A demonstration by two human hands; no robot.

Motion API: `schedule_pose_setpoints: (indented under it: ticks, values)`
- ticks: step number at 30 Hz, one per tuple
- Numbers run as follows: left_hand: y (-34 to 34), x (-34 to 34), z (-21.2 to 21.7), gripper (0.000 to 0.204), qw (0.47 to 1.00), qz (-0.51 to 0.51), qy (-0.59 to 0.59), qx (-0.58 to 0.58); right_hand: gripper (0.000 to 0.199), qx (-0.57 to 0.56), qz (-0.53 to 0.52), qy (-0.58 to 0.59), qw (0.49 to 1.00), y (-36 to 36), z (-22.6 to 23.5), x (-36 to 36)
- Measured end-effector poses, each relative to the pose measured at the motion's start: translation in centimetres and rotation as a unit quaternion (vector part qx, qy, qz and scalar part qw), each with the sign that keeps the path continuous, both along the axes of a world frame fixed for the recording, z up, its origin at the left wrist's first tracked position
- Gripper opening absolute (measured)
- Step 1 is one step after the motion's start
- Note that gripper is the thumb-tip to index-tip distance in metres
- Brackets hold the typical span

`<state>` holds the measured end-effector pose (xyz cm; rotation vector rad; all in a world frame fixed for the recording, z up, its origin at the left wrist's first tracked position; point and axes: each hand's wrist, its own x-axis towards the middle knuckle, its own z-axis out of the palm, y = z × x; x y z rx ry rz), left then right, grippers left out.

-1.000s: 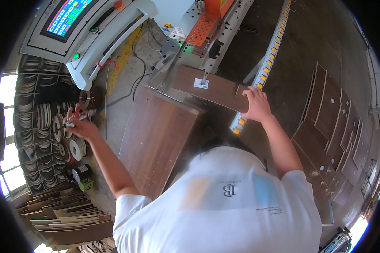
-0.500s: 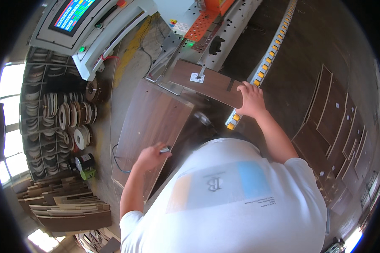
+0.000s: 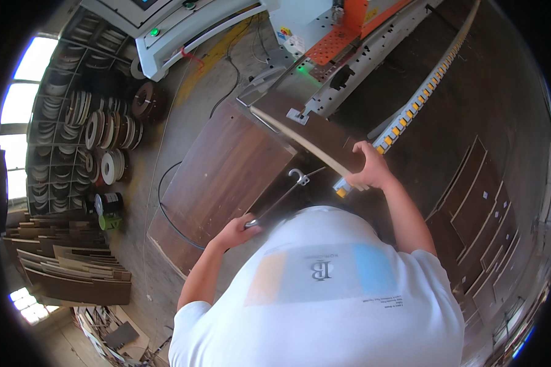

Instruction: The person moves various wood furniture panels from a stack, places them into a machinery feeder for edge banding or processing, and clears processed panels.

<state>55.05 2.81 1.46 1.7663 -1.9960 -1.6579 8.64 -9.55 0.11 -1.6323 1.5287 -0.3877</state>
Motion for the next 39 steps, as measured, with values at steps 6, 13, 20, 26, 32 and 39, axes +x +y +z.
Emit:
schedule_pose_setpoints:
  ticks: [6, 13, 20, 26, 32, 39]
  values:
    - [4.3, 7.6, 2.3, 0.024, 0.985, 0.167, 0.008, 0.037, 0.069, -0.205, 0.142, 0.075, 0.965, -1.2, -0.4, 7.8]
    - [5.9, 10.4, 4.2, 0.033, 0.957, 0.193, -0.205, -0.072, 0.063, -0.282, 0.210, 0.076, 0.933, -3.1, -3.3, 16.7]
    - [10.1, 10.7, 2.0, 0.037, 0.974, 0.172, -0.146, -0.007, 0.062, -0.273, 0.164, 0.093, 0.943, -1.4, -0.6, 12.3]
    - [8.9, 10.5, -4.0, 0.020, 0.916, 0.353, -0.112, -0.153, 0.060, -0.264, 0.065, 0.170, 0.947, 1.9, 0.5, 2.7]
    - [2.2, 0.7, -3.9, 0.018, 0.937, 0.330, 0.004, -0.113, 0.064, -0.258, -0.042, 0.213, 0.941, 1.8, -1.8, -3.6]
    - [-0.8, -10.5, -2.5, 0.025, 0.963, 0.241, -0.013, -0.118, 0.075, -0.206, -0.039, 0.243, 0.947, -4.1, -4.4, -7.2]
